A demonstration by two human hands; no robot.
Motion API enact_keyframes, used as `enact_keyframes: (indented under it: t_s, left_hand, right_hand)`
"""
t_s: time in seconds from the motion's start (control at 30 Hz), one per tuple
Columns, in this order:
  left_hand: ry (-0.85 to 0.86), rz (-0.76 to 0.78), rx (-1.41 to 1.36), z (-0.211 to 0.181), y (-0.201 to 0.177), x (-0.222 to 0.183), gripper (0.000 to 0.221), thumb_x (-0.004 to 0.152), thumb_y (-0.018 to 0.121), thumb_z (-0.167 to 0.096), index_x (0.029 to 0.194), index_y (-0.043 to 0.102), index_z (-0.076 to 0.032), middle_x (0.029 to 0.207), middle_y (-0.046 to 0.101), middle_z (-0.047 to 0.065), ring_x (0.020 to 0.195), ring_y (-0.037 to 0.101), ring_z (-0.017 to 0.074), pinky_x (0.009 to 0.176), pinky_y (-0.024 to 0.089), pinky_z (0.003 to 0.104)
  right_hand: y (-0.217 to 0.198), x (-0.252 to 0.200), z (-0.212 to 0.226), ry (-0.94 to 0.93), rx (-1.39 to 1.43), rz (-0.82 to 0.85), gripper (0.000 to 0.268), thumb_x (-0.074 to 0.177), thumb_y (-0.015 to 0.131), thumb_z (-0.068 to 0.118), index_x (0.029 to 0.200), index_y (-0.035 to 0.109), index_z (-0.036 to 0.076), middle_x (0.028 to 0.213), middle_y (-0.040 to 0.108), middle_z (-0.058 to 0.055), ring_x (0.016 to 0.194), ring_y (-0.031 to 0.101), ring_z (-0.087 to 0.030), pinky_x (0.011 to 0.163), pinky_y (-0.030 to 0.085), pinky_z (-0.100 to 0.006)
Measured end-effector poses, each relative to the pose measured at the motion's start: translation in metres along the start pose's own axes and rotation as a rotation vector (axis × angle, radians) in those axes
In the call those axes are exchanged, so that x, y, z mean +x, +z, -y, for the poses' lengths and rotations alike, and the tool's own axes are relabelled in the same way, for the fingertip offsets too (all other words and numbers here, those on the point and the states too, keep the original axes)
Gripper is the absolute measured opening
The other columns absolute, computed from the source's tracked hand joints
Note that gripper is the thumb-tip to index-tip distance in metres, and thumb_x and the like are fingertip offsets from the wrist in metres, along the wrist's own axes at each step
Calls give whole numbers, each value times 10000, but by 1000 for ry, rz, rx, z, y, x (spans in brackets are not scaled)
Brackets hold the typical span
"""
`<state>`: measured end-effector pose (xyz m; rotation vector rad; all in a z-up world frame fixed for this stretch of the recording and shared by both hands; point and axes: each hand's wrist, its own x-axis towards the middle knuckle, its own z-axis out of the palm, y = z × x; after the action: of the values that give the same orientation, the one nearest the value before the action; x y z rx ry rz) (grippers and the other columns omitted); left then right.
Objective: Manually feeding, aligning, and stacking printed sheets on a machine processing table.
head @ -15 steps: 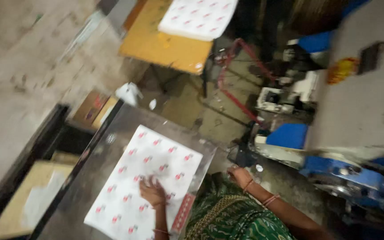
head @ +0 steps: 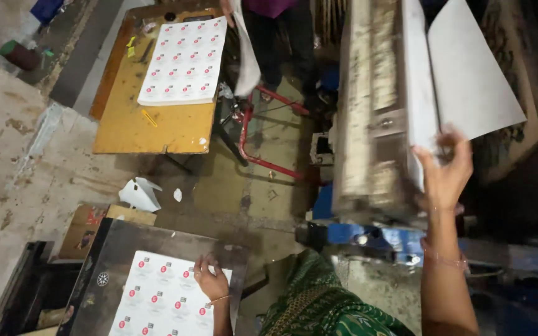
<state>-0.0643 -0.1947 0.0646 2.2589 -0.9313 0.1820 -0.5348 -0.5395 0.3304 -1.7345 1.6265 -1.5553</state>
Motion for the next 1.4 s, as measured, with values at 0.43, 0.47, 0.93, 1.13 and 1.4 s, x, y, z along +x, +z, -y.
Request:
enact_keyframes:
  t_s: [0.43, 0.47, 0.93, 1.13, 1.4]
  left_hand:
    - [-441, 228, -1202, -50, 44, -41, 446, 977, 619, -254, 1362, 603, -30, 1443, 557, 117, 1339, 544, 270, 1058, 549, 418]
    - [-307, 241, -931, -88, 24, -29, 572, 908, 706, -245, 1396, 518, -12, 1392, 559, 156, 1276, 564, 281, 1024, 526, 405]
    - [-851, -542, -400, 273, -212, -145, 322, 791, 774, -155, 1008, 694, 69, 915, 744, 117, 776, 679, 257, 727, 544, 404]
    - [-833, -351, -114, 372, -243, -166, 385, 832, 746, -217, 1127, 698, 26, 1011, 760, 243, 910, 728, 401, 791, 553, 467]
    - [-573, 124, 473, 424, -265, -69, 338, 1011, 544, -286, 1248, 678, -86, 1229, 709, 216, 1134, 679, 386, 947, 541, 477]
  right_hand:
    - [312, -164, -139, -62, 173, 327, 221, 923, 692, 82, 1116, 714, -24, 998, 756, -189, 894, 713, -283, 782, 557, -423]
    - [315, -226, -107, -112, 208, 634, 149, 1008, 627, 116, 1076, 705, 9, 1001, 733, -185, 881, 684, -300, 809, 549, -420]
    - [270, -399, 67, -788, 383, 1684, 579, 800, 826, 230, 1339, 645, 123, 1428, 589, -134, 1332, 505, -349, 1104, 430, -446]
    - [289, -446, 63, -851, 264, 1736, 769, 692, 897, 203, 1378, 572, 85, 1386, 599, -178, 1305, 533, -373, 1101, 425, -437]
    - [329, -452, 7, -633, -319, 1463, 846, 700, 876, 251, 1445, 514, 77, 1275, 660, -226, 1153, 644, -408, 979, 528, -481]
